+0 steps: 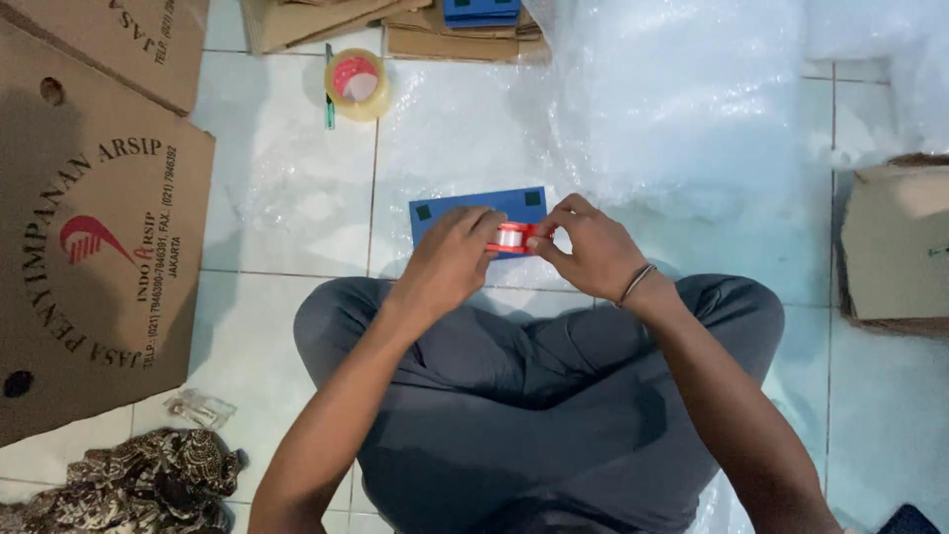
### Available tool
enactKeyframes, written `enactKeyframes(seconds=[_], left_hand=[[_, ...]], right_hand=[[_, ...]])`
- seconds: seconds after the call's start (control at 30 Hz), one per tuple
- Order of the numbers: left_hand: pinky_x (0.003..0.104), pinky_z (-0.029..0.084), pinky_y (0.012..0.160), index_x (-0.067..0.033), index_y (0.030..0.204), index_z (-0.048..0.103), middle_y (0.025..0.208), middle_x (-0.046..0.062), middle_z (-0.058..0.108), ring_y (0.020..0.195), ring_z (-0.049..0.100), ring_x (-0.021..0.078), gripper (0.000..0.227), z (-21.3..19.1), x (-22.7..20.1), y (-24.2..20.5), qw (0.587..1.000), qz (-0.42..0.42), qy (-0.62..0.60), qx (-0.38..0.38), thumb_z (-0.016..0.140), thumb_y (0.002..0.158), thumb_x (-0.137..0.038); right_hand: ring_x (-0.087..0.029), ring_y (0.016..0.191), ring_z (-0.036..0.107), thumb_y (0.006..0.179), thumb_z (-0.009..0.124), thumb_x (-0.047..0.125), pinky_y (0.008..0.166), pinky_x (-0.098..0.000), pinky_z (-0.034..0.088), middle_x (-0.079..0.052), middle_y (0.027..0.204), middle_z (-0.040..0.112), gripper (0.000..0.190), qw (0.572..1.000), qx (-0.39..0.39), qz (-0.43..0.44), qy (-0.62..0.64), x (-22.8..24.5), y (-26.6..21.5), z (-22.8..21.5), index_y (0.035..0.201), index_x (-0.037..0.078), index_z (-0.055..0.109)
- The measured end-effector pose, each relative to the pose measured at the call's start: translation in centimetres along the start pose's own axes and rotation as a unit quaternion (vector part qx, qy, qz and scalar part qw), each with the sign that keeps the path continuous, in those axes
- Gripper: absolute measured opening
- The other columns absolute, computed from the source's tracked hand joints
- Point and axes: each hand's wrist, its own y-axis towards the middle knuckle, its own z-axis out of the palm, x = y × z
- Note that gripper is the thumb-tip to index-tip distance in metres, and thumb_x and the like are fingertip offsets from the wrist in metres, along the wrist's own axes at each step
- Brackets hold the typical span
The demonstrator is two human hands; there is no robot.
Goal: The person wraps a blue rectangular item in bubble wrap, secures it with tape, then assembles a small cardboard box, places the wrapped item inside, and tapes the box shut.
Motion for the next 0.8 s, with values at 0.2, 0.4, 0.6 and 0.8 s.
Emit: enactKeyframes(seconds=[0.2, 0.4, 0.6, 0.8], left_hand=[[0.048, 0.055, 0.097, -0.0021, 0.134, 0.060, 0.119, 0.022, 0.065, 0.117, 0.064, 0.0405, 0.038, 2.5, 0.2, -0.8, 0.999, -0.006, -0.020, 0.032, 0.066, 0.097, -0.008], [0.050, 0.054, 0.099, 0.0007, 0.136, 0.057, 0.121, 0.026, 0.064, 0.120, 0.062, 0.0430, 0.040, 3.3, 0.0, -0.8, 0.998, 0.003, -0.018, 0.061, 0.064, 0.097, -0.001], [0.049, 0.054, 0.098, 0.0037, 0.136, 0.055, 0.123, 0.029, 0.061, 0.120, 0.060, 0.0449, 0.049, 4.2, -0.1, -0.2, 0.995, 0.041, 0.018, 0.087, 0.070, 0.089, 0.004], [0.049, 0.056, 0.094, 0.0042, 0.133, 0.058, 0.117, 0.027, 0.061, 0.115, 0.061, 0.0446, 0.040, 4.1, 1.3, -0.6, 0.998, 0.021, -0.002, 0.056, 0.068, 0.095, -0.004]], right_hand=[[-0.038, 0.091, 0.072, 0.102, 0.063, 0.019, 0.073, -0.0489, 0.059, -0.017, 0.110, 0.064, 0.019, 0.998, 0.042, -0.016, 0.047, -2.3, -0.8, 1.3, 0.104, 0.003, 0.072], [-0.042, 0.092, 0.074, 0.102, 0.063, 0.015, 0.073, -0.0510, 0.060, -0.023, 0.106, 0.069, 0.018, 0.993, 0.062, -0.027, 0.092, -2.7, -1.3, 1.3, 0.102, 0.000, 0.072], [-0.035, 0.086, 0.077, 0.108, 0.055, 0.027, 0.070, -0.0475, 0.064, -0.021, 0.097, 0.075, 0.032, 0.988, 0.123, 0.037, 0.087, -3.4, -1.7, 0.4, 0.111, 0.001, 0.073], [-0.051, 0.100, 0.071, 0.104, 0.062, 0.017, 0.075, -0.0598, 0.063, -0.033, 0.100, 0.072, 0.026, 0.986, 0.088, -0.002, 0.140, -3.2, -1.8, -1.2, 0.107, -0.007, 0.070]])
